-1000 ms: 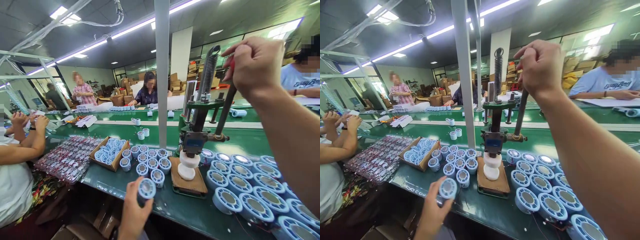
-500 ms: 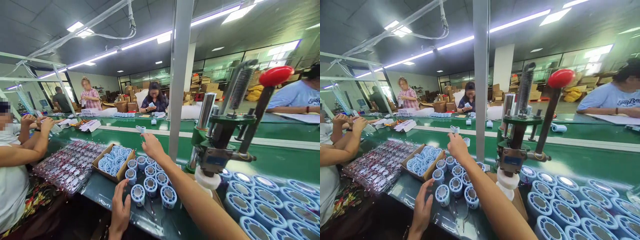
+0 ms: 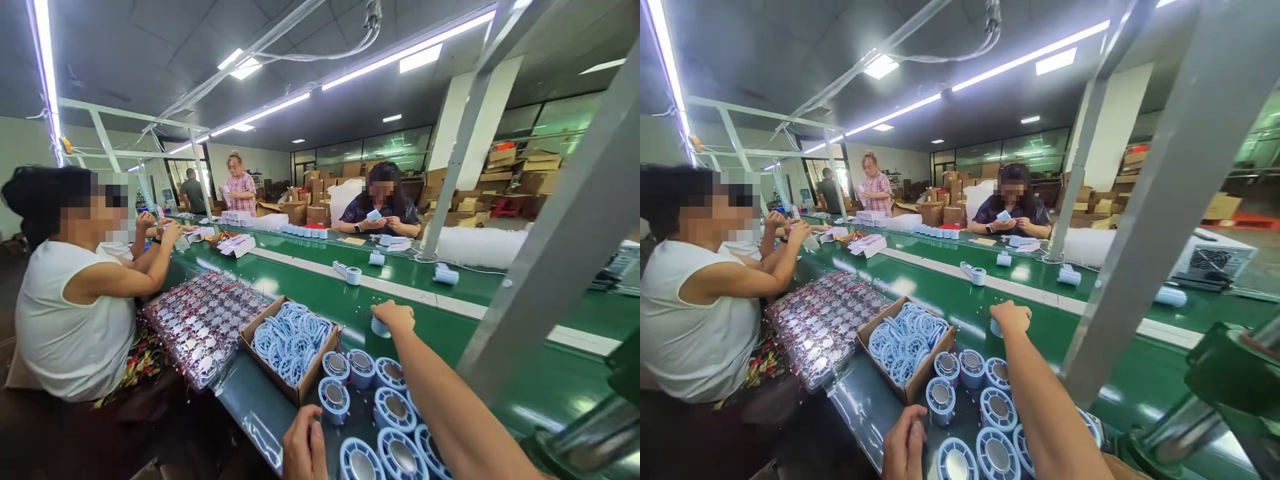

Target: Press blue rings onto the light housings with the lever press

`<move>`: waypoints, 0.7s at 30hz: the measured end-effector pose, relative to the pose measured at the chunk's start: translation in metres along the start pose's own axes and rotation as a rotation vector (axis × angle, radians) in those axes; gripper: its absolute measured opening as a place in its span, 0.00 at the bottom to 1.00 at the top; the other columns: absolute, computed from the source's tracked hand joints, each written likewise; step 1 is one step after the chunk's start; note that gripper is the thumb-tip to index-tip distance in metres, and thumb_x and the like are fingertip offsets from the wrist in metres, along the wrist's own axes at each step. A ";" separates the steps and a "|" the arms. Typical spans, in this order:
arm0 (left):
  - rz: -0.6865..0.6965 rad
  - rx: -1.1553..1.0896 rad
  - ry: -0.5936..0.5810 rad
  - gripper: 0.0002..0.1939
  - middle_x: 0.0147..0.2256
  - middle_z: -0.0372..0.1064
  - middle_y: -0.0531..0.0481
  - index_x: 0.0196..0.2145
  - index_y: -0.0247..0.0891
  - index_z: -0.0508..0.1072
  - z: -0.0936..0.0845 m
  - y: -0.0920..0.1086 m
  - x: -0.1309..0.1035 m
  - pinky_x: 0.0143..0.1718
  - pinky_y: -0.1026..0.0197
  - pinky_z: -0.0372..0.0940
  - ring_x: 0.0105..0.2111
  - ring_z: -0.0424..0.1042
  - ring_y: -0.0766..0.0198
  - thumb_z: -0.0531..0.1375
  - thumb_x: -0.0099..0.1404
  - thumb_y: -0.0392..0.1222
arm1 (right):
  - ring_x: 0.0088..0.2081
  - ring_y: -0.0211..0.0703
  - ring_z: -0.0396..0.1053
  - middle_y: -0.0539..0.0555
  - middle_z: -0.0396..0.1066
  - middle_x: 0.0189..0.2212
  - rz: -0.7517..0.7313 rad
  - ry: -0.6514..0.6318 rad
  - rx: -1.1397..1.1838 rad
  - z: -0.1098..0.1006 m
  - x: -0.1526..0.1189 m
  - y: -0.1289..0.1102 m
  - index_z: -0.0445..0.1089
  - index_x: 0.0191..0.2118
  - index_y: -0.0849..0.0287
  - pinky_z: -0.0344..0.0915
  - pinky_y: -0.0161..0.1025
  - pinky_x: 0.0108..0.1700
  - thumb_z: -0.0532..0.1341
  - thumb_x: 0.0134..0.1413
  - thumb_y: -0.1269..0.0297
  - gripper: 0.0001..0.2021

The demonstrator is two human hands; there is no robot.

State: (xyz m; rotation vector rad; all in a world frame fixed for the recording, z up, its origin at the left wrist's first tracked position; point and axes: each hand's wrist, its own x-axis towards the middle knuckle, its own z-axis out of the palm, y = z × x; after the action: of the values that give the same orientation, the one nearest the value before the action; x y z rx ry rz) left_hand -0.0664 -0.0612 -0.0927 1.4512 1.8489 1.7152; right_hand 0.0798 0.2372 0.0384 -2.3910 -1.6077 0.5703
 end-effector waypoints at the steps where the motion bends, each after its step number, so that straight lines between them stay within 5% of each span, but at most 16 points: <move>1: -0.006 0.013 0.000 0.25 0.28 0.71 0.46 0.40 0.38 0.75 -0.001 0.001 0.000 0.38 0.59 0.67 0.28 0.71 0.59 0.44 0.73 0.54 | 0.54 0.50 0.66 0.61 0.62 0.57 0.016 -0.011 -0.002 0.001 0.004 -0.001 0.61 0.60 0.62 0.69 0.50 0.53 0.58 0.67 0.54 0.23; 8: -0.028 0.066 -0.070 0.21 0.30 0.72 0.46 0.39 0.38 0.75 -0.018 0.029 0.010 0.38 0.59 0.66 0.31 0.72 0.58 0.46 0.72 0.50 | 0.52 0.49 0.67 0.61 0.62 0.56 -0.056 0.015 0.001 -0.011 -0.024 0.006 0.61 0.60 0.62 0.69 0.49 0.53 0.59 0.66 0.56 0.23; 15: 0.019 0.034 -0.096 0.18 0.27 0.72 0.48 0.37 0.37 0.74 -0.023 0.035 0.008 0.33 0.61 0.65 0.28 0.72 0.60 0.47 0.70 0.48 | 0.48 0.47 0.69 0.60 0.65 0.55 -0.519 -0.019 0.049 -0.070 -0.123 -0.005 0.57 0.64 0.58 0.70 0.45 0.49 0.57 0.66 0.63 0.23; 18: 0.090 0.032 -0.044 0.17 0.28 0.72 0.48 0.37 0.37 0.74 -0.037 0.043 0.016 0.34 0.61 0.66 0.29 0.73 0.60 0.48 0.69 0.47 | 0.51 0.48 0.69 0.59 0.66 0.55 -0.761 -0.053 0.069 -0.094 -0.181 0.028 0.57 0.64 0.58 0.67 0.43 0.54 0.60 0.59 0.70 0.27; 21: 0.201 0.242 -0.045 0.17 0.36 0.75 0.44 0.40 0.36 0.74 -0.058 0.060 0.053 0.42 0.59 0.67 0.37 0.74 0.58 0.47 0.70 0.44 | 0.57 0.49 0.65 0.58 0.65 0.58 -0.997 -0.125 0.052 -0.100 -0.236 0.097 0.60 0.63 0.59 0.61 0.43 0.60 0.61 0.55 0.71 0.28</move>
State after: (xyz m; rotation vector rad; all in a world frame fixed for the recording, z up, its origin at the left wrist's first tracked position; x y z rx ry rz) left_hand -0.1046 -0.0680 -0.0019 1.8088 2.0025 1.5689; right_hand 0.1260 -0.0135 0.1403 -1.2376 -2.4587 0.5188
